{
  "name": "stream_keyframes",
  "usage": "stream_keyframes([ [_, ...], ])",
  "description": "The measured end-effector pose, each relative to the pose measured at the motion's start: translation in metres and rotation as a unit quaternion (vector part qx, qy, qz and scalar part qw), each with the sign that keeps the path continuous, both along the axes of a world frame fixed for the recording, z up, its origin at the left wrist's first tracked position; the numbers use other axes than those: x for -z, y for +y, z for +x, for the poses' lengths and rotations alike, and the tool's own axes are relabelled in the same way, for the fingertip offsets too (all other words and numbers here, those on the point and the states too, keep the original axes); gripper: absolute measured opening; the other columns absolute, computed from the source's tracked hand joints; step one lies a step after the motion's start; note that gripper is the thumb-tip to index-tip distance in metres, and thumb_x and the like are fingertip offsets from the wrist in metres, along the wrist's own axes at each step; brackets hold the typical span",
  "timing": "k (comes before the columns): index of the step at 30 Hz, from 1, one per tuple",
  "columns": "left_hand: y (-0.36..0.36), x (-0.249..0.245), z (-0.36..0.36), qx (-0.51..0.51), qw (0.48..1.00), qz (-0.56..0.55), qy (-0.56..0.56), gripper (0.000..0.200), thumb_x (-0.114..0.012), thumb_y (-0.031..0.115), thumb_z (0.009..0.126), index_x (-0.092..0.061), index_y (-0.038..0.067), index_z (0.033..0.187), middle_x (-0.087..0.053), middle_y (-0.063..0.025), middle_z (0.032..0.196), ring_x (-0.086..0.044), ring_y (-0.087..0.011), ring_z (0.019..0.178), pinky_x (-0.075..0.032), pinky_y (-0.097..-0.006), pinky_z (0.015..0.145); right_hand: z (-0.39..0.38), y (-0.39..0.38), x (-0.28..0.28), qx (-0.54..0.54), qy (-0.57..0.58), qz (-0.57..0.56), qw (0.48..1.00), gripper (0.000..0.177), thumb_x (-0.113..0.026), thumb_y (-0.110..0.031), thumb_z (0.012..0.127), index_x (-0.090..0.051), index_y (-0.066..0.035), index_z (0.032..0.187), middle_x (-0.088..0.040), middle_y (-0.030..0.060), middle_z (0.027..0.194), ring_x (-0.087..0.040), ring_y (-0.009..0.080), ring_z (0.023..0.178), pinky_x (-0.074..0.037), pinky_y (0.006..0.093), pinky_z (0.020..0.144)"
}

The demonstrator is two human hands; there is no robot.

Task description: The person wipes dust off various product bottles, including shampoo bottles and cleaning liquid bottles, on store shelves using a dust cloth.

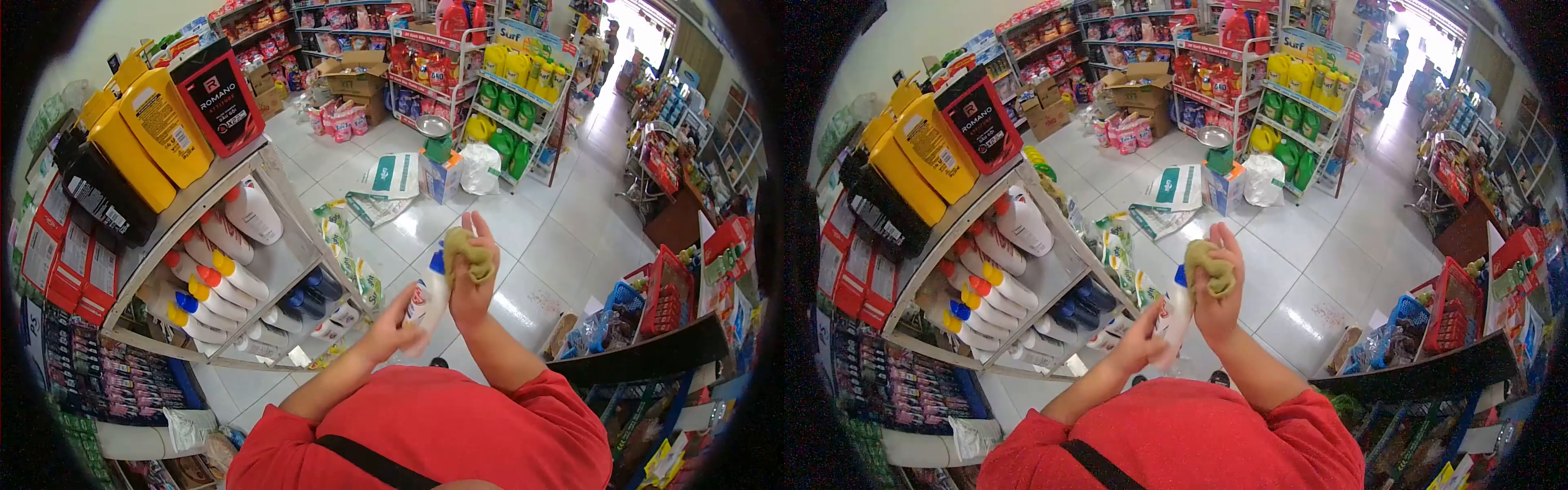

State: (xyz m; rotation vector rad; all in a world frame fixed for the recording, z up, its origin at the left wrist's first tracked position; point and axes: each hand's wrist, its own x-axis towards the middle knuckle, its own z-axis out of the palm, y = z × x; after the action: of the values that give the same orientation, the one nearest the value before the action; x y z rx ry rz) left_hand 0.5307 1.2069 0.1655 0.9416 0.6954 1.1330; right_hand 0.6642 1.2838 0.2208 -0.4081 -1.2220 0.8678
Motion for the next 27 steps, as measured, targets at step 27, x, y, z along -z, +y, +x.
stream_keyframes([
  [27,0.013,0.018,-0.079,-0.554,0.79,0.251,0.084,0.086,-0.062,0.03,0.073,-0.012,0.001,0.137,-0.028,-0.0128,0.134,-0.036,-0.0225,0.118,-0.03,-0.0355,0.099,0.0,-0.03,0.055,-0.286,-0.321,0.002,0.903,0.026,-0.061,-0.002,0.077,-0.052,-0.006,0.102,-0.037,0.0215,0.13,-0.045,0.0287,0.113,-0.037,0.0347,0.092],
])
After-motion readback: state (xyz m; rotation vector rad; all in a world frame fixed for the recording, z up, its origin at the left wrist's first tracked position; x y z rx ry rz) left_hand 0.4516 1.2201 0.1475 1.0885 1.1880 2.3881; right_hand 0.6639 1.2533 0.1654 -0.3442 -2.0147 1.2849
